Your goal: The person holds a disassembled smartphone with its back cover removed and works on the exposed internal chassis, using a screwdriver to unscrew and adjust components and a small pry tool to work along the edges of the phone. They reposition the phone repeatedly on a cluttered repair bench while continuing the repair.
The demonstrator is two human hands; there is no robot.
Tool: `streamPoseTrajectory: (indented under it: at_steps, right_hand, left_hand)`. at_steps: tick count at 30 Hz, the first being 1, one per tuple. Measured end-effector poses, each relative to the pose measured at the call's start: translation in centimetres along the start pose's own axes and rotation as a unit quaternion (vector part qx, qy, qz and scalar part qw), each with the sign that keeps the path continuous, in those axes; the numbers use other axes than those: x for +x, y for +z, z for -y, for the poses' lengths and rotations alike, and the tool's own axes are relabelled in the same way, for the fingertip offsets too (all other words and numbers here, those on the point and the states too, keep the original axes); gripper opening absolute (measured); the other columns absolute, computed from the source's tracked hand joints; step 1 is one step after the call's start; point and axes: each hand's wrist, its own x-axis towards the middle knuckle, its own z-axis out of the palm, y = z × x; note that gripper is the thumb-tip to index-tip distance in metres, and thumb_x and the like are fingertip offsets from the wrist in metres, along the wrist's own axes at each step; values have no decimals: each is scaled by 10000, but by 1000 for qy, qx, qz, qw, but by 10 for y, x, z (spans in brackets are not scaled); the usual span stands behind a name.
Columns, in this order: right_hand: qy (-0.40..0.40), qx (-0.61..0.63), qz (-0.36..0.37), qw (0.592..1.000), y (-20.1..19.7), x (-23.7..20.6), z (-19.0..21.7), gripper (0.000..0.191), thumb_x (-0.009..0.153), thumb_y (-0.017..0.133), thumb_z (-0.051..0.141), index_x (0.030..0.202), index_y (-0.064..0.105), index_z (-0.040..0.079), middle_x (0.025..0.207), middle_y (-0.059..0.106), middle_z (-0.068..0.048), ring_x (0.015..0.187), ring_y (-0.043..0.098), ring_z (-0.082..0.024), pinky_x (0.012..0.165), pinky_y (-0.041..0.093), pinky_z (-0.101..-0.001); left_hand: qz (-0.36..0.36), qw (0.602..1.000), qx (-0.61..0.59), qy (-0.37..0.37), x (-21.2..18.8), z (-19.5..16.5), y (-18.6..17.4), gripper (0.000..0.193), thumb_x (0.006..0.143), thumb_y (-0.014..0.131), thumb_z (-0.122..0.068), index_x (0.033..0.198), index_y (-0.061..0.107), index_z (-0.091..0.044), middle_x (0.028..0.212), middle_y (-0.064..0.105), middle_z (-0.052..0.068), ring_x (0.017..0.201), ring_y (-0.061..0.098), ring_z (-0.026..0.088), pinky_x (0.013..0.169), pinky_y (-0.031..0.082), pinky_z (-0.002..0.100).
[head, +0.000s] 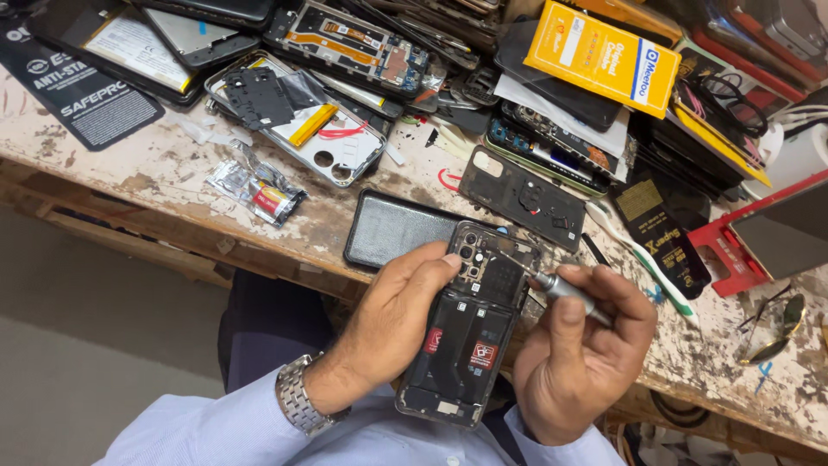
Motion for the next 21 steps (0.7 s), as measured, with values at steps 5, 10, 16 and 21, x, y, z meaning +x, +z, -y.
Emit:
streamPoseTrajectory:
  at_steps: [5,10,16,21]
  right_hand:
    - [-31,-22,2,999,0,-5,-1,286,1114,697,18,1345,531,-10,1195,680,-149,1127,671,-167,1055,543,-265]
    - [-50,-33,-6,998,-4,-11,-1,300,1103,718,28,1338,536,-5,1177,698,-149,1068,662,-156,1032,537,-249]
    - [-69,-52,-4,996,-5,-9,-2,296,1098,713,18,1335,538,-9,1178,695,-151,1074,665,-162,1022,528,-249]
    - [-3,-32,6,999,-13,3,-1,295,1092,684,-13,1339,522,-27,1198,679,-164,1128,670,-177,1030,556,-273]
  left_hand:
    - [-32,998,28,53,-1,1,3,270,1051,481,-187,854,567,-23,738,530,-17,729,485,56,658,467,271]
    - [-60,996,60,-5,-3,-2,6,320,1028,490,-209,759,517,-38,586,433,-29,529,425,72,474,380,293]
    - [-43,997,55,-10,-1,-7,8,282,1031,491,-215,835,588,-36,628,508,-25,566,481,56,510,428,274]
    - [22,999,34,-19,-1,-14,7,267,1039,491,-212,1006,664,-12,749,639,-10,688,584,47,602,509,279]
